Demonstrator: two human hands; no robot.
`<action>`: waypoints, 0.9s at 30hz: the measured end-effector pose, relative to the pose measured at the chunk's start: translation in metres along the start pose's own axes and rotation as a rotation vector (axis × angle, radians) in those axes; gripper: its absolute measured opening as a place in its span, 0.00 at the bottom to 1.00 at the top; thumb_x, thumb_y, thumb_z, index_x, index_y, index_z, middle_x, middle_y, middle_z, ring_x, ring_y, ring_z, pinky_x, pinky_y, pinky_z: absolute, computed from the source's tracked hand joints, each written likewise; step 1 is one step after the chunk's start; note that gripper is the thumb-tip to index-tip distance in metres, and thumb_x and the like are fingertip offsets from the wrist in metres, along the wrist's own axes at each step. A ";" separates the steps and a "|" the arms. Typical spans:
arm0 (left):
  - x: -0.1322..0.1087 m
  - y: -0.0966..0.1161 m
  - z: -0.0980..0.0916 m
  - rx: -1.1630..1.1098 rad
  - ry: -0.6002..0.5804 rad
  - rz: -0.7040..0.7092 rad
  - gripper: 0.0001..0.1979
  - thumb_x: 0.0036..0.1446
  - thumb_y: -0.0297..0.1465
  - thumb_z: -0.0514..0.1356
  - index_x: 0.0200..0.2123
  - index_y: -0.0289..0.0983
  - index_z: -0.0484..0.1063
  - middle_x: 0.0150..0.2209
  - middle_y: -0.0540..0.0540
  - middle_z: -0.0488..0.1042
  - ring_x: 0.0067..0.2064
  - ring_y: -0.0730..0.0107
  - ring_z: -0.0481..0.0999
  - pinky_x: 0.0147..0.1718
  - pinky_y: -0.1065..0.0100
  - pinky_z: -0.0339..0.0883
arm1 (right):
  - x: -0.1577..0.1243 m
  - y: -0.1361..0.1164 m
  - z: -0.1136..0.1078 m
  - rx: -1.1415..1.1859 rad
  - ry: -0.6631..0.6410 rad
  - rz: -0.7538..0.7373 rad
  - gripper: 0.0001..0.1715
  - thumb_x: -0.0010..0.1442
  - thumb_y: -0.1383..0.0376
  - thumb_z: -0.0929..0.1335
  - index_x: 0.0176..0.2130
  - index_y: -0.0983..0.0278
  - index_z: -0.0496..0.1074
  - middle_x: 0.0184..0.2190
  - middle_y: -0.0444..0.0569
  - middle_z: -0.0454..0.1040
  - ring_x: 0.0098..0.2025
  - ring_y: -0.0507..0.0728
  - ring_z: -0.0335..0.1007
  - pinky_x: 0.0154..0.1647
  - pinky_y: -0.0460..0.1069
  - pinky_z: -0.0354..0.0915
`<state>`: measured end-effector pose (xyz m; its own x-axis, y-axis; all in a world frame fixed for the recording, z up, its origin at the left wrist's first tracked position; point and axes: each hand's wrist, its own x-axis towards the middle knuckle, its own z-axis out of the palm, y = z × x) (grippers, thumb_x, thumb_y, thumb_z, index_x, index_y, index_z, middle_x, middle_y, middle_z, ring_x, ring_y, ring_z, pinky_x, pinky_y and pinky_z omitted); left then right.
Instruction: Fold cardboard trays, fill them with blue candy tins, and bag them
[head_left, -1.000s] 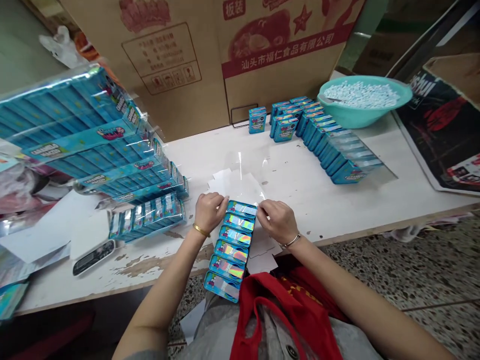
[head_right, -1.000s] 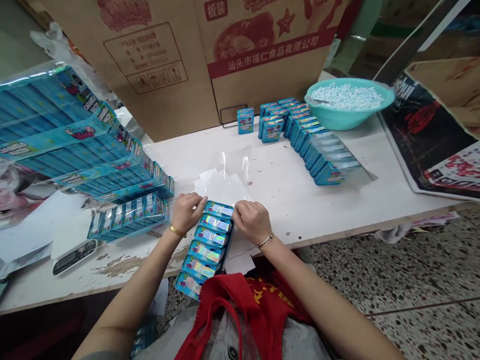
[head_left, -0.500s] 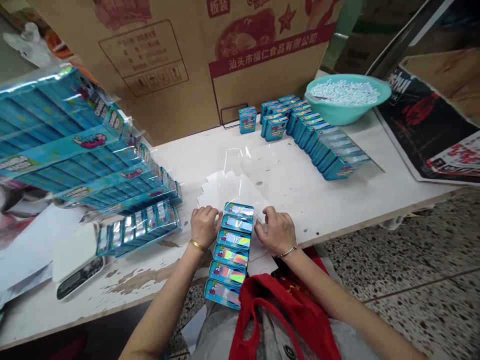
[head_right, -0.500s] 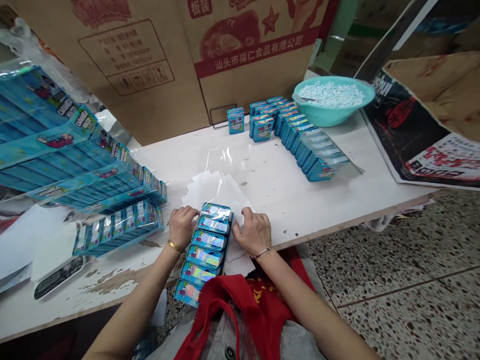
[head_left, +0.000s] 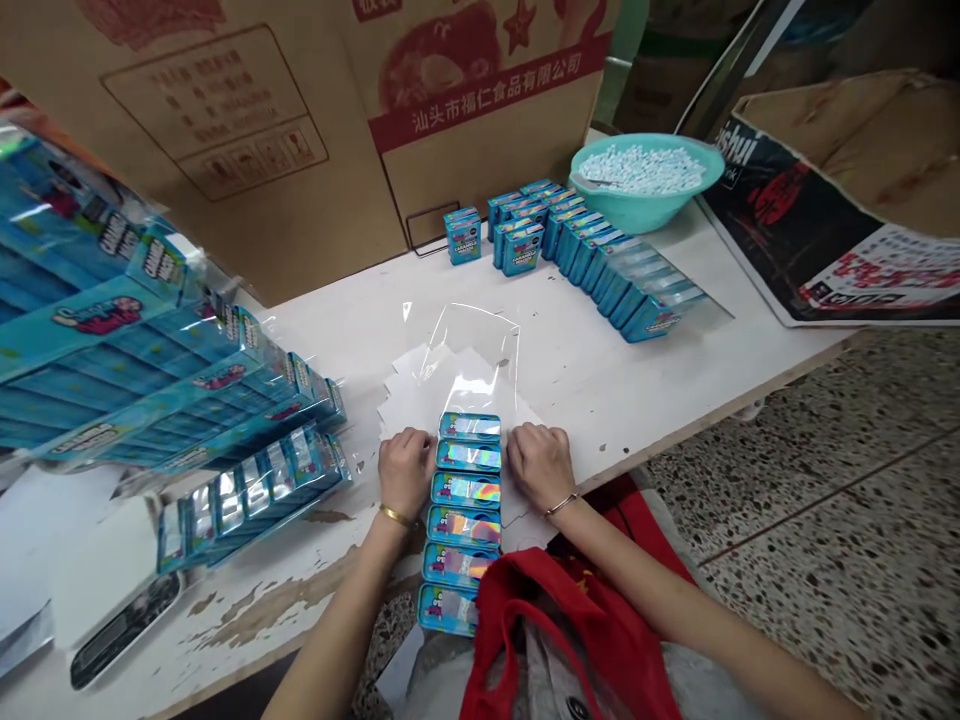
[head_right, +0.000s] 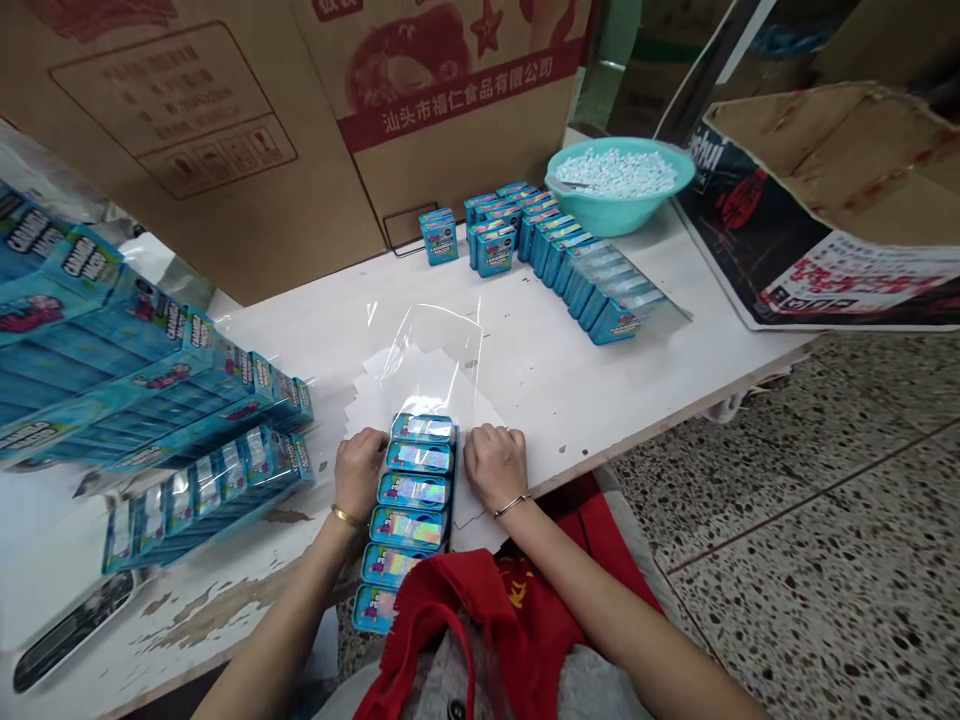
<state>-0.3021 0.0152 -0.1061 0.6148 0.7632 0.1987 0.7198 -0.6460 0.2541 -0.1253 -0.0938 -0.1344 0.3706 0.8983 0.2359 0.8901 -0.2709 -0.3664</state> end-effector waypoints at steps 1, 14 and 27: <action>0.002 0.000 0.002 -0.015 -0.023 -0.024 0.10 0.60 0.29 0.51 0.28 0.37 0.68 0.30 0.46 0.73 0.35 0.64 0.70 0.34 0.65 0.54 | -0.001 0.000 0.001 -0.022 -0.001 -0.034 0.17 0.65 0.67 0.57 0.26 0.63 0.64 0.26 0.48 0.70 0.32 0.56 0.62 0.38 0.52 0.47; -0.044 -0.012 -0.018 -0.061 -0.176 0.227 0.09 0.58 0.27 0.50 0.25 0.37 0.64 0.26 0.46 0.68 0.30 0.65 0.66 0.34 0.64 0.53 | -0.035 -0.008 -0.020 0.060 -0.157 -0.374 0.14 0.62 0.69 0.61 0.25 0.65 0.68 0.24 0.47 0.69 0.29 0.54 0.59 0.37 0.51 0.47; -0.160 0.009 -0.045 -0.158 -0.188 0.264 0.12 0.60 0.30 0.49 0.32 0.38 0.72 0.30 0.42 0.74 0.35 0.63 0.71 0.33 0.63 0.57 | -0.076 -0.007 -0.034 0.124 -0.680 -0.797 0.15 0.61 0.65 0.63 0.25 0.65 0.70 0.24 0.49 0.74 0.25 0.52 0.62 0.34 0.52 0.45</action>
<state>-0.4088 -0.1118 -0.0930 0.8322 0.5447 0.1031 0.4783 -0.7995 0.3634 -0.1504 -0.1718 -0.1191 -0.5703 0.8163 -0.0918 0.7635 0.4856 -0.4258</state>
